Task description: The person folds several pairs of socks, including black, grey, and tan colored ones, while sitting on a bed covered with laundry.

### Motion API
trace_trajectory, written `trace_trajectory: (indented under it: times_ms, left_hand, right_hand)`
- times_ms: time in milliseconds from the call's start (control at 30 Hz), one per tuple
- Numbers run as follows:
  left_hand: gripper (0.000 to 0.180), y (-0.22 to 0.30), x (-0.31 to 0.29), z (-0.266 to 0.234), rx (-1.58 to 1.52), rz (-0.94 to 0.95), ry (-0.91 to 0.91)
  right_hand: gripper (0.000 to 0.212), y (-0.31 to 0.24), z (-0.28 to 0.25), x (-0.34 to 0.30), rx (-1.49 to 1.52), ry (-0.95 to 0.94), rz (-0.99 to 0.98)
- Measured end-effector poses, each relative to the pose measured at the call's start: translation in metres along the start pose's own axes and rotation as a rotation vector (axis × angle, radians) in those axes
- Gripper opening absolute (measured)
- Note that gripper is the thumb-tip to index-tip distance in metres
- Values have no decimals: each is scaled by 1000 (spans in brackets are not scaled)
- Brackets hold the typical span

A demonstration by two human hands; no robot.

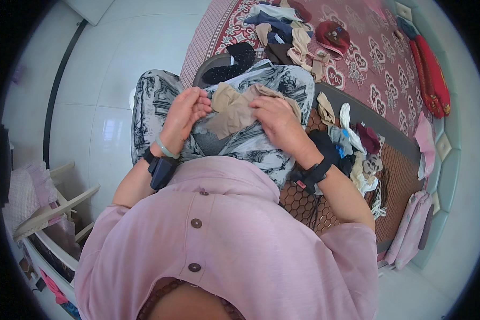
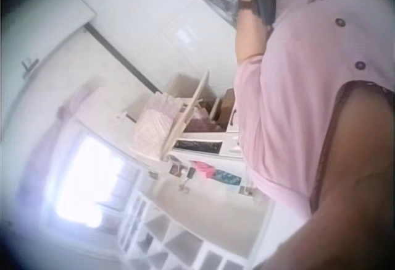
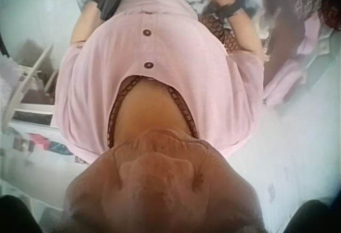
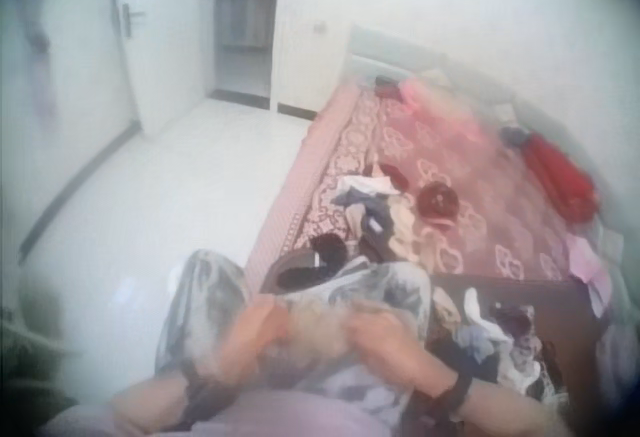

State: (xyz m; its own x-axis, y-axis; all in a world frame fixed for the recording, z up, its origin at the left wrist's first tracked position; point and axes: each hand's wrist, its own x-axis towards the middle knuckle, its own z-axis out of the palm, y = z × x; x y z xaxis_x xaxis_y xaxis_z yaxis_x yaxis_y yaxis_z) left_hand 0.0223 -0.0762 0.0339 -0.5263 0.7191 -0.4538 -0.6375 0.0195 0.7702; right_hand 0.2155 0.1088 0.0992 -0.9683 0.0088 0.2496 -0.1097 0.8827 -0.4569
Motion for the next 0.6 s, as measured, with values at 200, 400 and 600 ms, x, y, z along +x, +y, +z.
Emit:
trace_trajectory:
  times_ms: [200,400,600]
  left_hand:
    - [16,-4,-8,-6,696,223,-282]
    - [17,-3,-14,13,1075,406,-151]
    - [23,-4,-8,10,1201,515,-168]
  right_hand:
    - [24,7,7,-8,170,286,235]
    - [21,13,16,-2,315,569,500]
    - [24,29,11,10,-3,491,409]
